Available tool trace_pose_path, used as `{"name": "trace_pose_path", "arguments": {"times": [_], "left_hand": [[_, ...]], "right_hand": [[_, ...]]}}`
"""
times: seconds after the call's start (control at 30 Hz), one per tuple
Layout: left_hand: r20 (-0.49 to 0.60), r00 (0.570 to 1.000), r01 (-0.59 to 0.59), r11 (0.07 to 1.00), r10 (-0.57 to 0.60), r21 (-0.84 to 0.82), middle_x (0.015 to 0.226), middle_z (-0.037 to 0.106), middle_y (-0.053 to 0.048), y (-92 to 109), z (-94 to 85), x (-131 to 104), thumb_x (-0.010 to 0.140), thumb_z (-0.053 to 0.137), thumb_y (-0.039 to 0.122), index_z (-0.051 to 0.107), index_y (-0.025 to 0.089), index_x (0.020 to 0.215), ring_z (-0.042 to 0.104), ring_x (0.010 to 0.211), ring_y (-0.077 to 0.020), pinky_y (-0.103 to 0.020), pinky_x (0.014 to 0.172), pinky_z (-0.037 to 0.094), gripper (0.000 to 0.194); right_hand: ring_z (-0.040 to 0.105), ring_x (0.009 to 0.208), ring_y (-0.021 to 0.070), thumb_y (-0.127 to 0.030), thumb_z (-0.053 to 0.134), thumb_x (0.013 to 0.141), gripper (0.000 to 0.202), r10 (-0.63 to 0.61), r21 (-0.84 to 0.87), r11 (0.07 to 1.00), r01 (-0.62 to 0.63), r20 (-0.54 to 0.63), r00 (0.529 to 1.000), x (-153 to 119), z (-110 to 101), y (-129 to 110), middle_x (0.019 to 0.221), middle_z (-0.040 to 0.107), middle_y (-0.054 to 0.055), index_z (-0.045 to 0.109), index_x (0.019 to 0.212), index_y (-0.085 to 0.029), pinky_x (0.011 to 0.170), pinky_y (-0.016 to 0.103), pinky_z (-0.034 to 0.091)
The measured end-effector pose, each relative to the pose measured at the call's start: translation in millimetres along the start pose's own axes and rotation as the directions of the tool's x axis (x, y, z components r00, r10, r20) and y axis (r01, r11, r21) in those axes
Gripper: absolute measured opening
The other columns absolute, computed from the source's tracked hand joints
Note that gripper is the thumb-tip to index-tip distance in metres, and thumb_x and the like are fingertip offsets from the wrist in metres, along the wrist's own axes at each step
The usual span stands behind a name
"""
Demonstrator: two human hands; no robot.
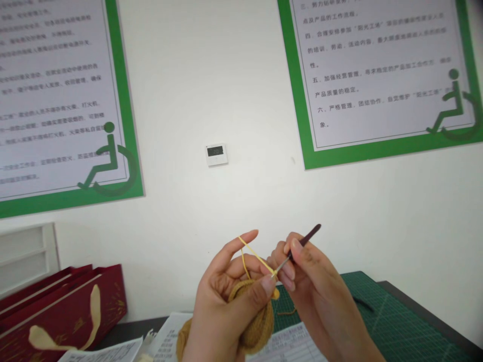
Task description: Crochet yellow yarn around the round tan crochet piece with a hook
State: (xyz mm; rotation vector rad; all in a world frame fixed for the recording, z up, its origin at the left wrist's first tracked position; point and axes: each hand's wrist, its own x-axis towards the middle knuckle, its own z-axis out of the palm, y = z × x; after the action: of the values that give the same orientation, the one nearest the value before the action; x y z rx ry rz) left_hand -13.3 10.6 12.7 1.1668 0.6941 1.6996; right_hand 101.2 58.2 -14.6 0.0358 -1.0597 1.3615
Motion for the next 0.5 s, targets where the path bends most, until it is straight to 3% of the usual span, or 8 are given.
{"name": "trace_pose_path", "arguments": {"times": [0.07, 0.17, 0.3, 0.5], "left_hand": [[-0.012, 1.000, -0.014, 1.000, 0.014, 0.012, 0.071, 0.073, -0.003, -2, 0.3, 0, 0.066, 0.093, 0.014, 0.075, 0.018, 0.119, 0.066, 0.064, -0.0132, -0.019, 0.061, 0.049, 0.056], [-0.020, 1.000, -0.018, 1.000, 0.018, 0.018, 0.072, 0.073, -0.003, -4, 0.0, -1, 0.066, 0.093, 0.015, 0.075, 0.019, 0.119, 0.066, 0.064, -0.0134, -0.020, 0.060, 0.049, 0.056], [-0.030, 1.000, -0.005, 1.000, 0.005, 0.001, 0.072, 0.073, -0.003, -5, -0.5, -2, 0.064, 0.094, 0.017, 0.075, 0.019, 0.119, 0.064, 0.063, -0.0120, -0.019, 0.061, 0.049, 0.058], [-0.097, 0.995, -0.041, 0.999, 0.038, -0.025, 0.077, 0.078, -0.004, -4, 2.4, 0, 0.064, 0.094, 0.014, 0.066, 0.018, 0.133, 0.067, 0.062, -0.0119, -0.018, 0.059, 0.051, 0.075]], "right_hand": [[0.041, 0.064, 0.0117, -0.042, 0.064, 0.098, 0.036, 0.038, -0.006, 0.999, -0.037, 0.055, 0.998, 0, -1, 3, 0.068, 0.051, -0.004, 0.052, 0.072, -0.021, 0.067, 0.026, 0.040], [0.053, 0.076, 0.0122, -0.039, 0.069, 0.096, 0.024, -0.120, -0.138, 0.982, 0.128, 0.062, 0.991, 1, -6, 7, 0.083, 0.061, -0.002, 0.060, 0.081, -0.023, 0.074, 0.025, 0.045], [0.065, 0.092, 0.0164, -0.032, 0.067, 0.098, 0.007, -0.391, -0.332, 0.847, 0.415, 0.140, 0.910, 1, -11, 11, 0.096, 0.069, 0.002, 0.068, 0.095, -0.026, 0.083, 0.030, 0.052], [0.069, 0.084, 0.0173, -0.022, 0.065, 0.098, 0.006, -0.562, -0.417, 0.713, 0.564, 0.142, 0.815, 0, -5, 14, 0.088, 0.070, 0.002, 0.070, 0.097, -0.025, 0.075, 0.031, 0.058]]}}
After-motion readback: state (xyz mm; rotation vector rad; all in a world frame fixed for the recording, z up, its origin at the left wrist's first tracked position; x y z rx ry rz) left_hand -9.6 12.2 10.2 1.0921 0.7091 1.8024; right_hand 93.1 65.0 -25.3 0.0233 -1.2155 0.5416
